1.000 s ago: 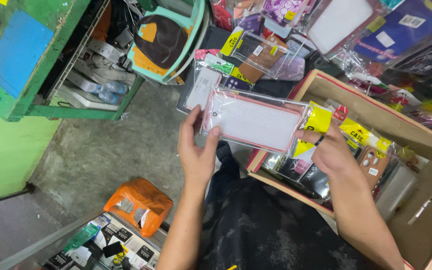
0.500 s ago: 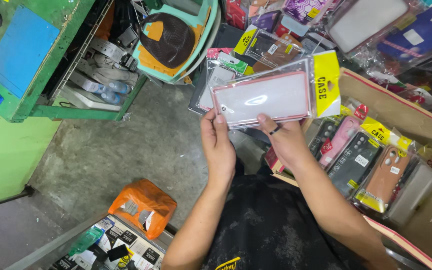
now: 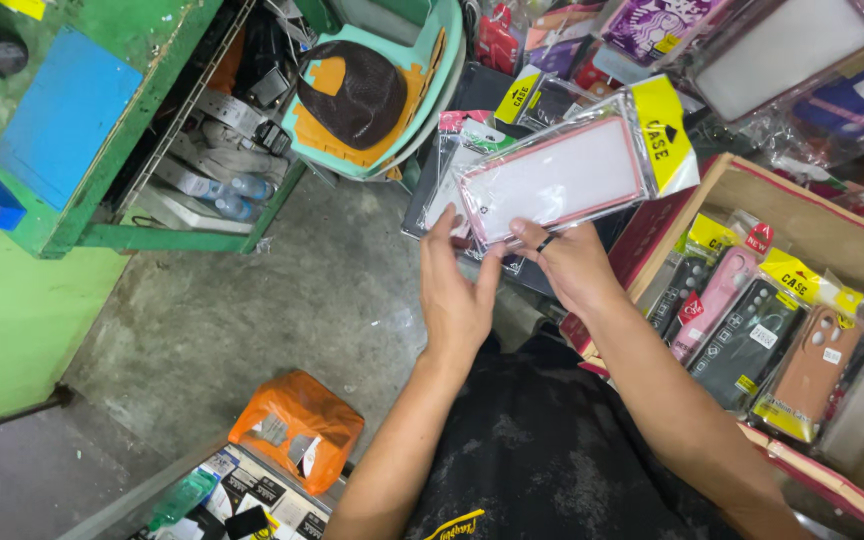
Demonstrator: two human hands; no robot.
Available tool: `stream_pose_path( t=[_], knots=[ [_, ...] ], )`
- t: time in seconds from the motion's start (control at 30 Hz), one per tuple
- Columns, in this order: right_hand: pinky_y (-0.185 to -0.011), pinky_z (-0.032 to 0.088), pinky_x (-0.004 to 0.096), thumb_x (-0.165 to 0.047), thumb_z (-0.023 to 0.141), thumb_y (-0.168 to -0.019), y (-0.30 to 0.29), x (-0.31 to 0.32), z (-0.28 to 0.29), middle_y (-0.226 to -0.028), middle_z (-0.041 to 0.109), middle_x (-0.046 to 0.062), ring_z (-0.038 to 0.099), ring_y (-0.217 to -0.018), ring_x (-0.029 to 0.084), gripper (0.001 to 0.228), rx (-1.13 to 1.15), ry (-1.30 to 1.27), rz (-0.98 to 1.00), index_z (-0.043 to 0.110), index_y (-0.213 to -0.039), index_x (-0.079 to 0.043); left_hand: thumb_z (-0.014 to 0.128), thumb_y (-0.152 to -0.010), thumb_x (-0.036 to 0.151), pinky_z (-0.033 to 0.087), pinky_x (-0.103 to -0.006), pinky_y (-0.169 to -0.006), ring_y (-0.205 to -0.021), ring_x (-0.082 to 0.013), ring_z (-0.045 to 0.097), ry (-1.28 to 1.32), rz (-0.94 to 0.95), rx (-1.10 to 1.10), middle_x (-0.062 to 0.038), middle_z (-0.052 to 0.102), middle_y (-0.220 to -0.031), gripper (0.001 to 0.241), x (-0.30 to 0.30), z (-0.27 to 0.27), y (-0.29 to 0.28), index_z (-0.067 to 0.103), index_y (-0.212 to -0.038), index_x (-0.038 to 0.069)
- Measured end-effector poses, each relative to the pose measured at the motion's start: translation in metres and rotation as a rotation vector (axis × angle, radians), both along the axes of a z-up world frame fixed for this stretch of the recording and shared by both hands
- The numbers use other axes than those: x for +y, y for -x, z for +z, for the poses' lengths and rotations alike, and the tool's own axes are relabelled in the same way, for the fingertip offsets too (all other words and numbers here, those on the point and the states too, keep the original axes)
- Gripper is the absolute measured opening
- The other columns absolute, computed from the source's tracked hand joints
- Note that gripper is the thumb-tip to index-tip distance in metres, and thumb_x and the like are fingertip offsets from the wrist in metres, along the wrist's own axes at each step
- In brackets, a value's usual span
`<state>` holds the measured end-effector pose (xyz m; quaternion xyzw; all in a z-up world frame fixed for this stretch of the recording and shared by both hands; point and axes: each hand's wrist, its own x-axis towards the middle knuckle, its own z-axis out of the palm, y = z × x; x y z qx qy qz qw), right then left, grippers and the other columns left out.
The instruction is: The person sorts through a box of mobile phone cases, removes cases from their plastic packaging to check them, and places the items back into the box and onto nearby display shelves.
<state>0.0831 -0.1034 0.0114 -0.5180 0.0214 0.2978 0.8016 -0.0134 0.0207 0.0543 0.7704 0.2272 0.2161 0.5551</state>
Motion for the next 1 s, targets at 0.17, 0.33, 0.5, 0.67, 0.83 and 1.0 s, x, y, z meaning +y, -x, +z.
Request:
stream_pose_path(
  t=[0.17,0.33,0.5,0.67,0.83,1.0],
  knots=[
    [-0.079,0.057,0.036,-0.004,0.069,-0.097,-0.007,-0.003,-0.008,-0.115,0.069,0.012,0.069,-0.097,0.021,0.033,-0.018,0.030,0.007,0.061,-0.128,0.004,0.081,-0.089,0.026,0.044,-0.0480,-0.102,-0.122,-0.0382,0.053,-0.640,-0.183,-0.039,-0.018,0.050,-0.141,0.052,0.005,-0.005,-0.006,0.061,-0.134,0.010],
    [-0.082,0.060,0.037,-0.006,0.068,-0.095,-0.007,-0.007,-0.007,-0.115,0.070,0.011,0.071,-0.100,0.021,0.034,-0.013,-0.003,-0.029,0.060,-0.128,0.002,0.078,-0.091,0.021,0.043,-0.0458,-0.098,-0.119,-0.0351,0.055,-0.683,-0.202,-0.100,-0.015,0.056,-0.137,0.038,0.012,-0.010,-0.013,0.066,-0.126,0.012],
    [-0.089,0.060,0.038,-0.007,0.067,-0.094,-0.010,-0.007,-0.006,-0.120,0.070,0.011,0.070,-0.108,0.021,0.038,-0.027,0.056,-0.034,0.058,-0.130,0.001,0.076,-0.093,0.019,0.044,-0.0431,-0.094,-0.113,-0.0299,0.058,-0.613,-0.177,-0.151,-0.011,0.063,-0.130,0.020,0.014,-0.010,-0.017,0.069,-0.110,0.012],
    [-0.091,0.059,0.039,-0.006,0.069,-0.095,-0.013,-0.004,-0.009,-0.119,0.069,0.014,0.069,-0.107,0.023,0.038,-0.074,0.155,-0.033,0.060,-0.130,0.004,0.072,-0.095,0.013,0.043,-0.0435,-0.092,-0.106,-0.0297,0.061,-0.561,-0.160,-0.142,-0.009,0.066,-0.109,0.013,0.020,-0.014,-0.019,0.067,-0.106,0.008],
    [-0.095,0.060,0.039,-0.006,0.069,-0.093,-0.013,0.002,-0.007,-0.120,0.070,0.012,0.071,-0.109,0.022,0.039,-0.067,0.174,-0.052,0.059,-0.129,0.002,0.068,-0.097,0.011,0.043,-0.0426,-0.092,-0.101,-0.0298,0.062,-0.463,-0.123,-0.164,-0.009,0.068,-0.104,0.010,0.023,-0.024,-0.020,0.063,-0.103,0.005],
    [-0.093,0.060,0.040,-0.005,0.068,-0.095,-0.015,0.004,-0.012,-0.120,0.069,0.014,0.071,-0.108,0.023,0.035,-0.064,0.188,-0.091,0.059,-0.128,0.004,0.065,-0.100,0.011,0.044,-0.0432,-0.093,-0.100,-0.0304,0.063,-0.369,-0.093,-0.180,-0.010,0.068,-0.102,0.008,0.021,-0.042,-0.020,0.061,-0.103,0.005]
  ],
)
